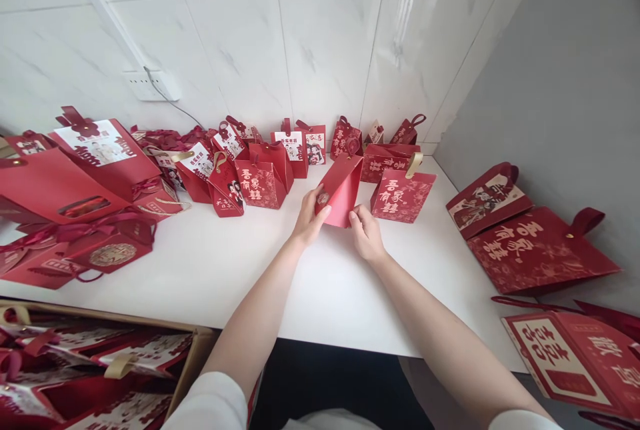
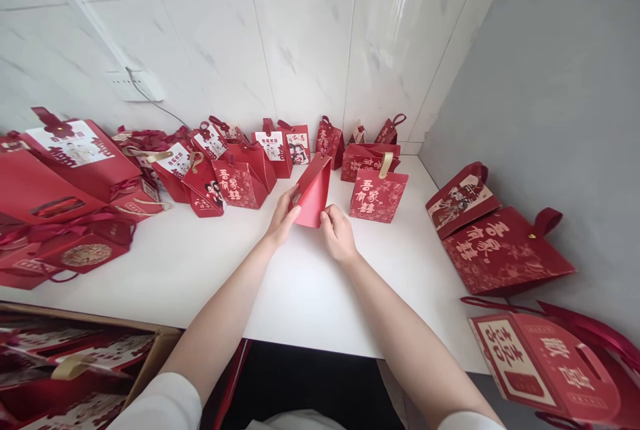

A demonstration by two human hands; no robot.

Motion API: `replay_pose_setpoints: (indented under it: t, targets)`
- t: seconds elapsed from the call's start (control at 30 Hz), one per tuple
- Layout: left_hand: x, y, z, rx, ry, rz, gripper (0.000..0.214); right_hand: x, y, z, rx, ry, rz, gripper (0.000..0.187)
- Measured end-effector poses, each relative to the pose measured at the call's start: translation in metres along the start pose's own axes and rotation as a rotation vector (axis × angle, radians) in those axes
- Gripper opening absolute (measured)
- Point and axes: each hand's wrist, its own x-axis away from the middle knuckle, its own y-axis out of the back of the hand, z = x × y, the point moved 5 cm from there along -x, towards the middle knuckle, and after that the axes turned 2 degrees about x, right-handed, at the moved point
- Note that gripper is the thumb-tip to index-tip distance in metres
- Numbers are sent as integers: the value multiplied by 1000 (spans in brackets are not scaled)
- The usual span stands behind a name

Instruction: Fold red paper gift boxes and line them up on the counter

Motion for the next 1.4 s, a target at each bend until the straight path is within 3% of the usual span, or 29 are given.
replay_pose_setpoints:
  t: [0.07, 0.17, 0.23, 0.3, 0.43, 0.53, 0.63, 0.73, 0.8, 0.9, 0.97, 1.07, 1.17, 1.27, 1.4]
  targets:
    - [0, -5, 5, 255, 158, 51, 61, 1, 2, -4, -107, -41, -106, 23]
    - [3, -13, 1, 591, 321, 109, 66, 2, 4, -22, -229, -208, -274, 36]
    - [3, -15, -9, 717, 336, 113, 70, 0, 0, -32, -309, -306, -245, 45]
    - [4, -16, -17, 785, 351, 113, 73, -3, -8, -36, -435, -358, -115, 55]
    - [5, -19, -20, 803, 431, 124, 76, -7, -20, -21, -683, -389, 170, 76]
    - [6, -21, -8, 812, 510, 158, 75, -6, -23, -10, -739, -396, 272, 76]
    - [6, -16, 15, 694, 618, 128, 54, -4, -25, -9, -730, -405, 269, 64]
    - [4, -1, 38, 442, 694, -38, 34, -3, -26, -18, -743, -452, 202, 56]
    - [3, 6, 43, 379, 724, -125, 41, -4, -27, -24, -737, -486, 168, 55]
    - [3, 4, 38, 442, 758, -56, 71, -4, -28, -27, -732, -511, 158, 52]
    - [3, 0, 27, 489, 713, 51, 81, -5, -28, -26, -749, -515, 170, 49]
    - [3, -2, 13, 476, 563, 124, 69, -7, -25, -27, -736, -500, 153, 46]
    - [0, 1, 6, 358, 350, 71, 56, -11, -17, -36, -648, -470, 16, 45]
    - [-2, 4, 0, 234, 119, 12, 64, -13, -7, -43, -551, -395, -139, 43]
    - [-2, 6, -7, 181, -68, -49, 64, -12, -3, -36, -469, -278, -120, 50]
